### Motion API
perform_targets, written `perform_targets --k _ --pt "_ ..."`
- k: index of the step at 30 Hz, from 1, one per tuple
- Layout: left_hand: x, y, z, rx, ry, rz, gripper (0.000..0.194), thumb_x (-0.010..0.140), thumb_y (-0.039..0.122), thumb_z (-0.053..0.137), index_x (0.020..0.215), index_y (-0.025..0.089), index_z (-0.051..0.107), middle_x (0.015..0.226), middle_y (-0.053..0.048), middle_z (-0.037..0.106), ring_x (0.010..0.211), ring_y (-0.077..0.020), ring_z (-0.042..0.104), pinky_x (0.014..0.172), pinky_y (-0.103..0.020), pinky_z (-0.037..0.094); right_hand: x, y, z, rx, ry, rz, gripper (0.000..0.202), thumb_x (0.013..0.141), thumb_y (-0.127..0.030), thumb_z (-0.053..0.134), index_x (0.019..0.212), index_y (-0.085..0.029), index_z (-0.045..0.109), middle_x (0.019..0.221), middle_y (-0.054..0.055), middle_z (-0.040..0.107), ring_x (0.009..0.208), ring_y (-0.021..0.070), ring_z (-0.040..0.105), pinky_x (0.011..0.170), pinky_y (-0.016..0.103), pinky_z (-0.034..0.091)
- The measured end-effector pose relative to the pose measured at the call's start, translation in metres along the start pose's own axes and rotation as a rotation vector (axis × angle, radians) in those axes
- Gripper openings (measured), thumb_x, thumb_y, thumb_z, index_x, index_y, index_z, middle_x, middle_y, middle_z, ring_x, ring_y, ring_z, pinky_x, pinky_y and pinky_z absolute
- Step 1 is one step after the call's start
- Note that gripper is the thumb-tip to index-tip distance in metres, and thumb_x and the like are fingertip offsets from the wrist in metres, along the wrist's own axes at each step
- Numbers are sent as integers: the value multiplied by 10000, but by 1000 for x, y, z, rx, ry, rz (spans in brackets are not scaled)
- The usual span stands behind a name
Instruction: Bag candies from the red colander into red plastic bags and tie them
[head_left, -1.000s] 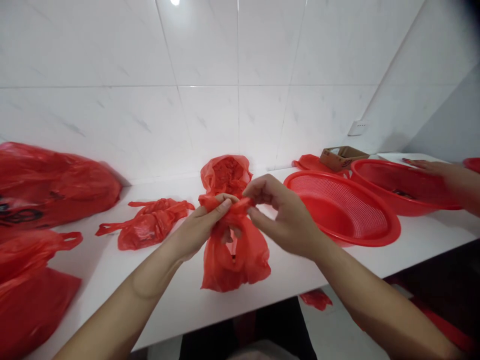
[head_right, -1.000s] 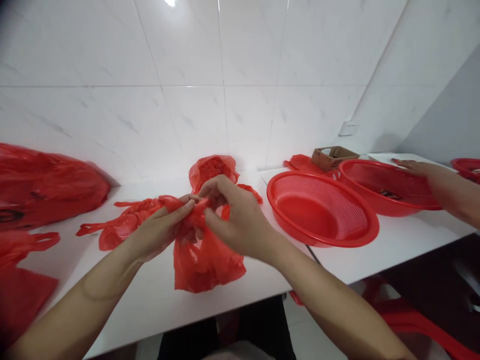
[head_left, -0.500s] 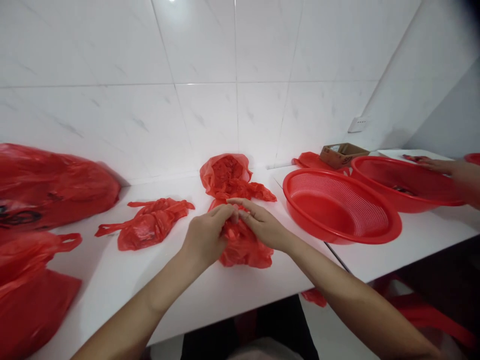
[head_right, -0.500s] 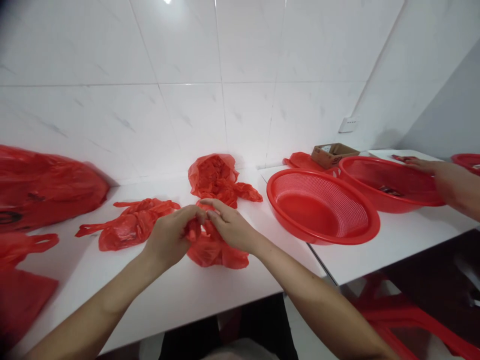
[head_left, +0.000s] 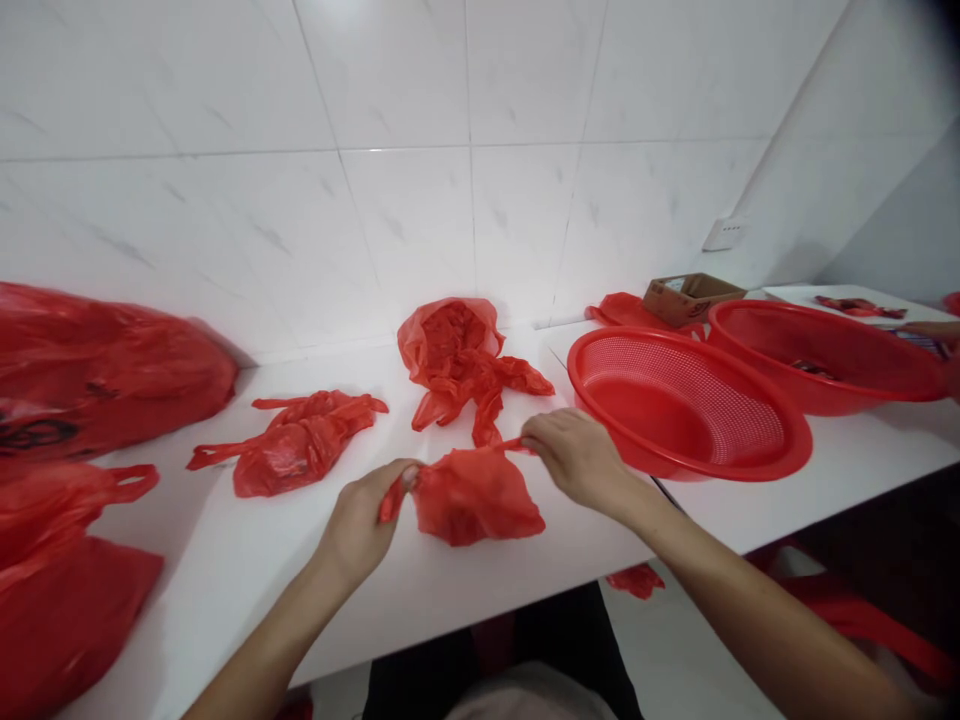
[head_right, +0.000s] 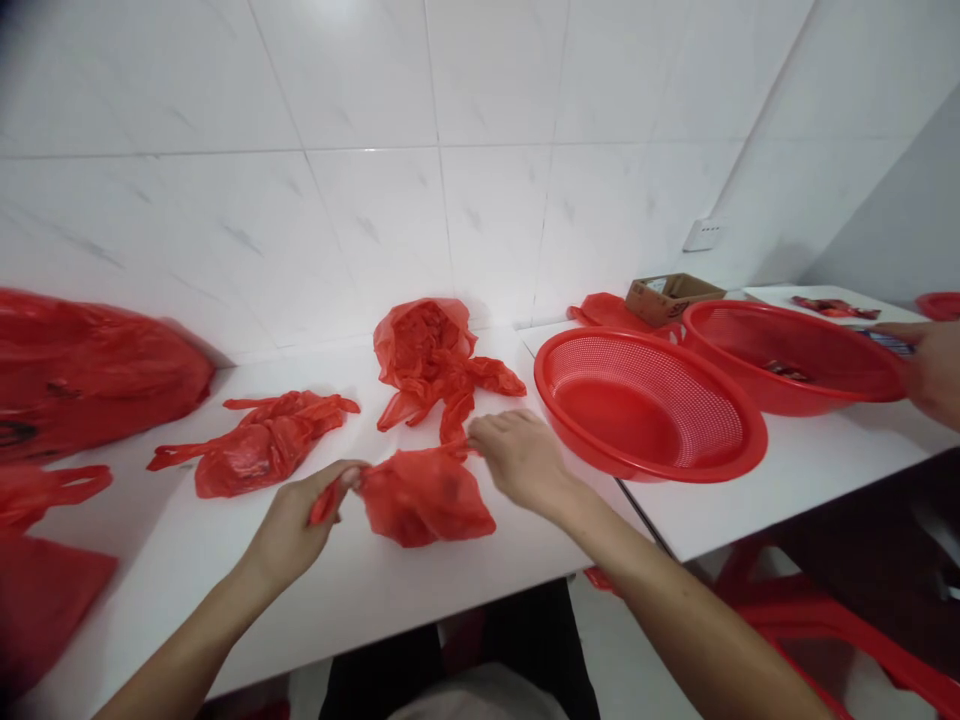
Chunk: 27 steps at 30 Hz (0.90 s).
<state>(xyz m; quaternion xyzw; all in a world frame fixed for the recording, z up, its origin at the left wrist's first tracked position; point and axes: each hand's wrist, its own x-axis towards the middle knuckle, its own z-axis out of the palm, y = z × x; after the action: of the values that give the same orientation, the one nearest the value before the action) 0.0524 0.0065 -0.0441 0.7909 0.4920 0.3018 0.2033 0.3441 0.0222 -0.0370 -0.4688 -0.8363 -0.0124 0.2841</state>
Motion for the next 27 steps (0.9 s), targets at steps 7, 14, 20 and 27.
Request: perform_targets --k 7,14,20,27 --pt "-11 -13 26 -136 117 -106 311 988 426 365 955 221 597 1052 -74 682 929 -203 656 853 -347 524 -20 19 21 182 -62 458 213 1002 -324 319 905 -218 476 800 9 641 688 170 580 609 256 335" --pt "29 1 75 -57 175 -111 309 1008 377 265 927 229 523 989 -50 657 909 -188 634 821 -310 480 1 -37 76 109 -140 612 265 1026 -372 212 1048 -242 442 801 -3 659 660 175 604 592 256 303" --pt "36 -20 72 117 35 -190 257 993 364 290 908 258 508 760 10 631 691 -186 593 652 -289 395 -5 -3 84 -46 -233 644 279 1031 -320 216 1110 -217 463 754 37 673 652 189 610 577 270 242" --pt "57 -48 75 288 -97 -279 288 985 386 321 911 256 567 906 -44 713 786 -226 646 614 -289 352 4 21 100 -145 -314 661 278 1040 -341 251 1144 -222 480 813 50 704 714 193 648 586 264 276"
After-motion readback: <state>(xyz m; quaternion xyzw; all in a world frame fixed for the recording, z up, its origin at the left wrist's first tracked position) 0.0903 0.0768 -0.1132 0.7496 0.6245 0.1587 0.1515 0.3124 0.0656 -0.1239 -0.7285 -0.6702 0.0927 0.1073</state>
